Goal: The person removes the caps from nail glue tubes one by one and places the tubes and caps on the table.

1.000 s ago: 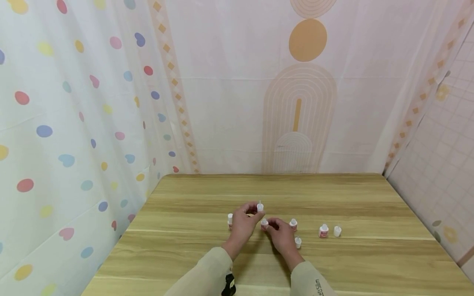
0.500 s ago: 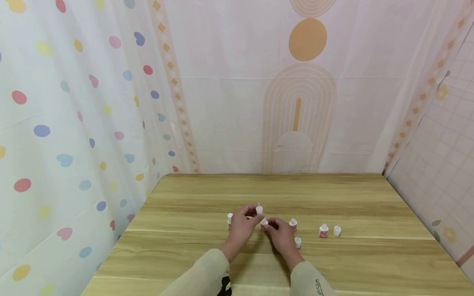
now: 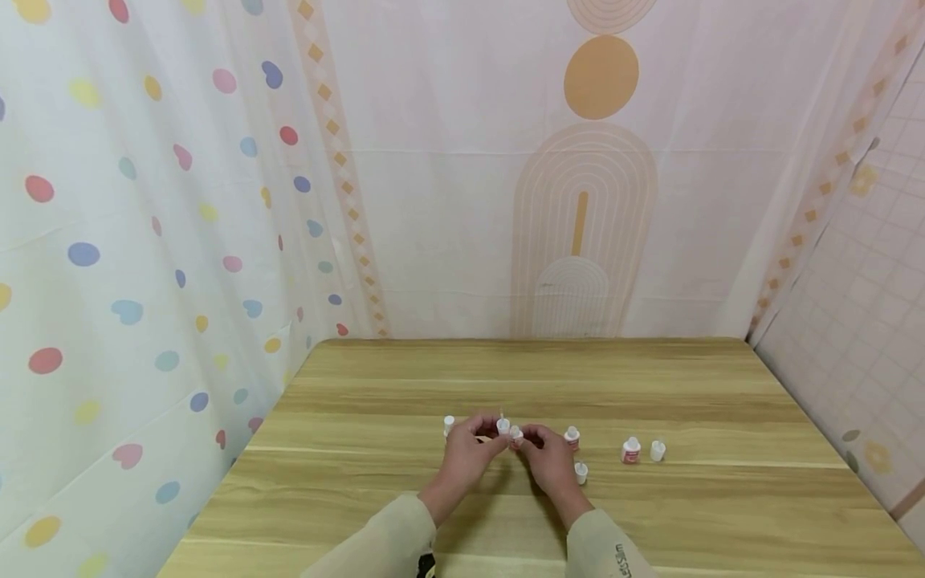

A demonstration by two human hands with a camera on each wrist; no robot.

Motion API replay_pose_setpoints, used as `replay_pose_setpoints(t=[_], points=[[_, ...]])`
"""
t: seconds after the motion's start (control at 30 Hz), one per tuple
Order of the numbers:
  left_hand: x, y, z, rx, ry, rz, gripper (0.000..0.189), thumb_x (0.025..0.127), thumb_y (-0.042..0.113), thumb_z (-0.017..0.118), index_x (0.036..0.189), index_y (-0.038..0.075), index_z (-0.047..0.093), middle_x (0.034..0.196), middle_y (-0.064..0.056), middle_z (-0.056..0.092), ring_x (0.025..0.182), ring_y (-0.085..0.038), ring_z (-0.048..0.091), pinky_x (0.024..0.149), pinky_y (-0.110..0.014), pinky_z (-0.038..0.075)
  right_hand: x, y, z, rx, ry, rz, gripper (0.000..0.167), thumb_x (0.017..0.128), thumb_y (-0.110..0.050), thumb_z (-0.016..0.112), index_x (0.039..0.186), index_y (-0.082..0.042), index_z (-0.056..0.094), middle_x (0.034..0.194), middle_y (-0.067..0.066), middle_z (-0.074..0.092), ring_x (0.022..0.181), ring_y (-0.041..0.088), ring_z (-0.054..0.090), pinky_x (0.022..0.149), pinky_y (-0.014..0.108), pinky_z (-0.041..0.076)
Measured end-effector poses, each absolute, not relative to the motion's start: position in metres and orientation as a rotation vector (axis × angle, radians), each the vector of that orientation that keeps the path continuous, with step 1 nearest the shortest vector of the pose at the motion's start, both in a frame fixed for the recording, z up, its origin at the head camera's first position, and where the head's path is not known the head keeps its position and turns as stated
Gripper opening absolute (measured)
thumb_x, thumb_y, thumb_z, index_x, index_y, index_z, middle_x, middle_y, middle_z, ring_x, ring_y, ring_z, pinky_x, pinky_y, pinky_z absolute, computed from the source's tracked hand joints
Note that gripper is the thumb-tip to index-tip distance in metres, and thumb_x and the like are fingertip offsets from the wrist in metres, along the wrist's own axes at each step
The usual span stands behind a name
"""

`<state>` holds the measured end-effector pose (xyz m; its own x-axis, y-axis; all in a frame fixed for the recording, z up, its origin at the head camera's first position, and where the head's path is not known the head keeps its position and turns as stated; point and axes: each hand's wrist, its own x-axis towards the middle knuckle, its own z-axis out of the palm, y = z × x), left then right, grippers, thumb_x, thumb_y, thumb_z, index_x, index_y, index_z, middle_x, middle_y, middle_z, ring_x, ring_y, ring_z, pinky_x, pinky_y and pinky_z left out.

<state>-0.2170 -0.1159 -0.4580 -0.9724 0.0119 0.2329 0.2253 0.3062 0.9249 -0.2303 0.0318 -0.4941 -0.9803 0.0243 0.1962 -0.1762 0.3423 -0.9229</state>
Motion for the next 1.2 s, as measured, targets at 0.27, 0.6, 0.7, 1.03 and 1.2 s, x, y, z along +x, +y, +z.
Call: replay_pose_setpoints(t=[0.27,0.6,0.7,1.03,1.2], points=[[-0.214,-0.119,-0.463,-0.234,-2.411,-1.737,0.018,0.085,0.006,0.077,0.101,0.001,0.072,0.089,-0.004,0.068,0.087,-0.015,0.059,0.07,-0.024,0.047,-0.231,0.032,-0.494,0.108,-2.45,1.698,0.014,0.092,-0.008,0.07,0.103,0.0,0.072,0.099,0.011,0.071,0.096,0.025,0.064,0.084,0.043,0.051],[-0.212,-0.121,-0.47,-0.245,-2.462,-1.719,0.017,0.086,0.008,0.078,0.1,0.002,0.072,0.091,-0.002,0.066,0.088,-0.018,0.057,0.073,-0.026,0.046,-0.233,0.032,-0.496,0.099,-2.458,1.667,0.014,0.092,-0.009,0.07,0.103,-0.001,0.073,0.099,0.009,0.071,0.097,0.026,0.064,0.085,0.043,0.051],[-0.211,-0.121,-0.471,-0.263,-2.468,-1.714,0.016,0.086,0.007,0.077,0.1,0.002,0.072,0.09,-0.002,0.066,0.087,-0.017,0.057,0.072,-0.025,0.046,-0.233,0.032,-0.496,0.093,-2.458,1.664,0.014,0.092,-0.008,0.07,0.103,-0.001,0.072,0.1,0.01,0.071,0.097,0.026,0.064,0.085,0.044,0.051],[-0.212,-0.123,-0.48,-0.304,-2.488,-1.724,0.017,0.083,0.003,0.078,0.098,-0.001,0.071,0.087,-0.002,0.066,0.083,-0.011,0.057,0.071,-0.023,0.049,-0.233,0.032,-0.497,0.081,-2.451,1.692,0.013,0.092,-0.01,0.07,0.102,-0.001,0.073,0.097,0.008,0.071,0.094,0.023,0.063,0.084,0.042,0.05],[-0.21,-0.124,-0.482,-0.356,-2.504,-1.719,0.017,0.084,0.002,0.077,0.1,-0.002,0.071,0.088,0.0,0.067,0.083,-0.01,0.059,0.074,-0.026,0.051,-0.232,0.032,-0.496,0.091,-2.448,1.684,0.013,0.091,-0.009,0.071,0.101,-0.001,0.073,0.096,0.008,0.071,0.093,0.023,0.063,0.083,0.041,0.05]])
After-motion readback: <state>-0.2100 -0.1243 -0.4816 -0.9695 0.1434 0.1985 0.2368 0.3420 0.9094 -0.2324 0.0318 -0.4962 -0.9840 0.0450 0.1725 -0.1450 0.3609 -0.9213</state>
